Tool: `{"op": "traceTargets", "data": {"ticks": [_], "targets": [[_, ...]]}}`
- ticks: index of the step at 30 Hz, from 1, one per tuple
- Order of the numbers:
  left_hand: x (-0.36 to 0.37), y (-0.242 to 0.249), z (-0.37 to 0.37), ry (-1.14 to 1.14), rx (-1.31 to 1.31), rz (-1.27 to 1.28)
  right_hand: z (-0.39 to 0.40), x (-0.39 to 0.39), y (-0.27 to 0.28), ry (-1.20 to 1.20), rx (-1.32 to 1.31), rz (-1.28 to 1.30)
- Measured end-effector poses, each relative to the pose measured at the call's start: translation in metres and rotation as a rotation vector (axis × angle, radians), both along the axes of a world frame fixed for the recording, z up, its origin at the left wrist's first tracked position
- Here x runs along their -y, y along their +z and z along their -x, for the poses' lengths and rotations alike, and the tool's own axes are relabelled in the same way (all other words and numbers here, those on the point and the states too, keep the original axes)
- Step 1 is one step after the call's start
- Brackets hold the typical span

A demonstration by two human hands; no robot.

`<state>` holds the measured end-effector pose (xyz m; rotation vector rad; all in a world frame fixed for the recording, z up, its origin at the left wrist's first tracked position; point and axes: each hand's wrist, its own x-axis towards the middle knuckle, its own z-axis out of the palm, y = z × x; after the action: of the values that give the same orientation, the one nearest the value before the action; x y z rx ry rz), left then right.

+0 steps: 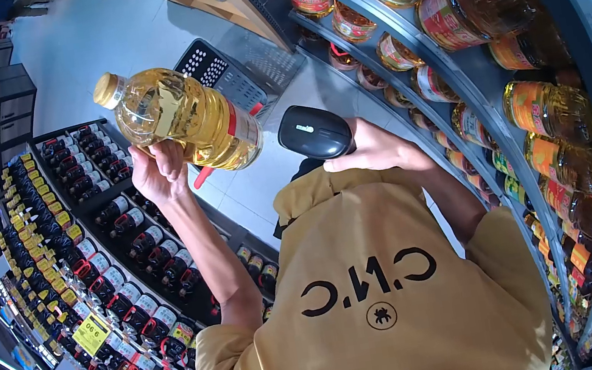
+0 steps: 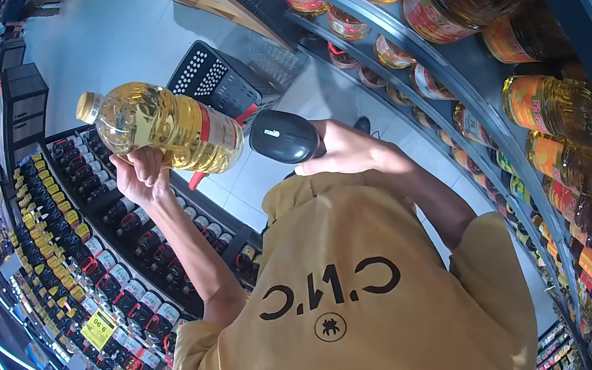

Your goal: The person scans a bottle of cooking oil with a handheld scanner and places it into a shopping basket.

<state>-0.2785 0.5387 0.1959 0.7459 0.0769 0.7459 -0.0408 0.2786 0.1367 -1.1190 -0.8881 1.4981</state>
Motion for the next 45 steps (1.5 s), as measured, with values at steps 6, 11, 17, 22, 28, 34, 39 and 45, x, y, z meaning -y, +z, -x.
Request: {"op": "traceTargets", "data": {"ticks": [6,11,17,22,28,34,39,45], "targets": [[0.004,0.004,0.004,-0.005,0.015,0.027,-0.010,-0.018,-0.004,0.094,-0.033,-0.018],[0.006,0.004,0.008,-0.005,0.010,0.034,-0.012,-0.027,0.004,0.142,-0.010,0.048],[0.007,0.002,0.013,-0.026,0.046,0.031,-0.007,-0.029,-0.002,0.170,0.024,0.098],[0.008,0.002,0.016,-0.029,0.058,0.058,0.000,-0.028,-0.005,0.119,0.035,0.018],[0.009,0.004,0.018,-0.022,0.062,0.062,0.004,-0.020,0.001,0.081,0.032,0.030],[0.017,0.006,0.022,0.068,-0.021,0.018,0.029,0.008,-0.003,-0.105,0.070,0.054],[0.050,0.019,0.014,0.257,-0.287,-0.019,0.051,0.014,0.006,-0.183,0.267,-0.055],[0.093,0.016,0.031,0.464,-0.388,0.007,0.063,0.018,0.004,-0.172,0.288,0.051]]}}
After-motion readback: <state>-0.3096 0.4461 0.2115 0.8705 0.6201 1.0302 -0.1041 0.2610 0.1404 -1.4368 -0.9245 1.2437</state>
